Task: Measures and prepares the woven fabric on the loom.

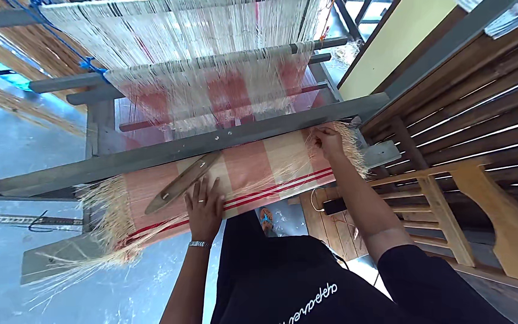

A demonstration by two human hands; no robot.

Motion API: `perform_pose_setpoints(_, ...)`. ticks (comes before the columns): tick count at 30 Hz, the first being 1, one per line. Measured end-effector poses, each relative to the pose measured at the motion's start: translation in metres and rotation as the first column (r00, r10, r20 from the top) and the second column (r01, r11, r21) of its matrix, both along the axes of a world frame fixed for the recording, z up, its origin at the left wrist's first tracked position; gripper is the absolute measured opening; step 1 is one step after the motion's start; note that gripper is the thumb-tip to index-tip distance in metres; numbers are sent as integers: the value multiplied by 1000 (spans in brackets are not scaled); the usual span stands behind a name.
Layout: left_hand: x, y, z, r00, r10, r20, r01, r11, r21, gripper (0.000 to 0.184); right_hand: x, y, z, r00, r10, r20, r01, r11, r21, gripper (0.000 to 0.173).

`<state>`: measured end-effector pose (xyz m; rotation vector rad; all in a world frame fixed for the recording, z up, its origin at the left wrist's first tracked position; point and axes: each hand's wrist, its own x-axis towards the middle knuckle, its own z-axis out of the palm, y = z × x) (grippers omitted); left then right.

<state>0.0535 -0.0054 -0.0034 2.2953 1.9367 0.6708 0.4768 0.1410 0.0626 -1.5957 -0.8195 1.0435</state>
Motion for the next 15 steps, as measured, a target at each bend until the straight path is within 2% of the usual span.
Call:
perform_pose_setpoints(2, 4, 3, -7, 993, 36, -113, -40, 999, -28, 59, 20, -1, 10, 995, -58, -81, 52, 996, -73, 22)
perform_pose_setpoints(4, 5, 3, -8, 989, 46, -141, -54, 997, -54, 58, 49, -1, 22, 987, -116, -112, 104, 989, -109, 24)
perform_pose_setpoints(8, 4, 4, -8, 990, 44, -132, -56, 994, -94, 50, 142, 9, 60, 958, -225, -177, 221, 974, -42, 26)
perform_pose_setpoints(10, 5, 5, -7, 991, 63, -116, -75, 992, -99, 48, 205, 9, 92, 940, -281, -194, 292, 956, 34, 25)
perform_pose_setpoints(13, 8, 4, -7, 989, 93, -114, -106, 989, -107, 48, 290, -20, 173, 926, -347, -150, 367, 919, 143, 26)
perform_pose_setpoints(14, 8, 5, -8, 988, 100, -117, -113, 988, -107, 48, 285, -33, 214, 867, -489, -98, 499, 855, 144, 22)
perform_pose_setpoints(15, 8, 6, -8, 988, 104, -115, -116, 988, -104, 48, 251, -26, 262, 579, -815, -26, 810, 571, 130, 15)
